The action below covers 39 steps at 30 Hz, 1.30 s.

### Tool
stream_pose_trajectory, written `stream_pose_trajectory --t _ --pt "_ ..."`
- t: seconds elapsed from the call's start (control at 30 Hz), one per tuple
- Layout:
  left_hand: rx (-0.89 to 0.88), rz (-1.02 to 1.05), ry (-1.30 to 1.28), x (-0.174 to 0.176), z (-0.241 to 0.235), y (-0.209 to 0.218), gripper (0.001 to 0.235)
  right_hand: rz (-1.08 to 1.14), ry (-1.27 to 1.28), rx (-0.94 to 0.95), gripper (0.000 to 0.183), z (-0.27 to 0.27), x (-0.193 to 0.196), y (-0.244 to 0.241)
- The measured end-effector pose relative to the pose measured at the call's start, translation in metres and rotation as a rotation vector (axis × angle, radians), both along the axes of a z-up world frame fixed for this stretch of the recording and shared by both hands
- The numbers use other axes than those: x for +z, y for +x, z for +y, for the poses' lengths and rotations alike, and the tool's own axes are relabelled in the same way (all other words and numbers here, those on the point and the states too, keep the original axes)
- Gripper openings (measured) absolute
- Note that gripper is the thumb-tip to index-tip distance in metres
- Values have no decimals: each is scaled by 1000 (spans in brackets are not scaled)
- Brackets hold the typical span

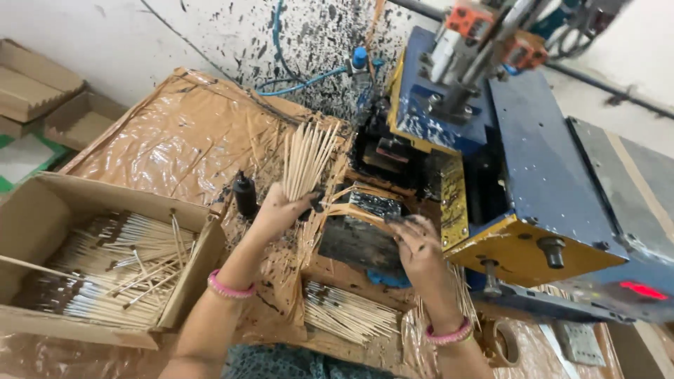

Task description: Operating a machine to process bundles of thin wooden sticks, likely for incense production, including feeding bundles into the machine and collecting them.

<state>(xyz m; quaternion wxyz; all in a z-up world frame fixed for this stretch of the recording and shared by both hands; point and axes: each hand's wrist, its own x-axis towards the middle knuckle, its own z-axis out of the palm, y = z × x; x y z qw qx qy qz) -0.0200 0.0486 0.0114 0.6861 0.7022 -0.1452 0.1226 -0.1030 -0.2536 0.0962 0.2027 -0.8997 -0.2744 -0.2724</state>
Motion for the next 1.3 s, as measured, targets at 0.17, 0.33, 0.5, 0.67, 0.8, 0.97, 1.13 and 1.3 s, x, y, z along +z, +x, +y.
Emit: stream_pose_trajectory --t 0.17,0.33,0.5,0.67,0.8,0.97,1.13,1.3 --pt "-34 227 -206 -22 -39 47 13 -103 -146 -116 31 -13 -27 28" --pt "-181 258 -480 -45 -58 54 16 -87 -16 -108 40 -3 -15 6" --pt "-194 294 -479 -28 -53 45 16 469 160 -386 37 -12 -21 14" --pt "-67 317 -394 -36 -41 17 17 -30 157 -164 27 -21 -33 7" --pt "183 259 -190 -122 1 -18 13 70 168 -599 28 -63 -61 -47" --pt "227 162 -145 -101 20 -94 14 -245 195 -678 30 -119 -109 -107" --pt "-141 417 15 -57 -27 -115 25 483 415 -707 60 -72 -119 -108" --pt "-544 63 158 11 -32 -92 24 450 868 -23 26 -77 -143 -51"
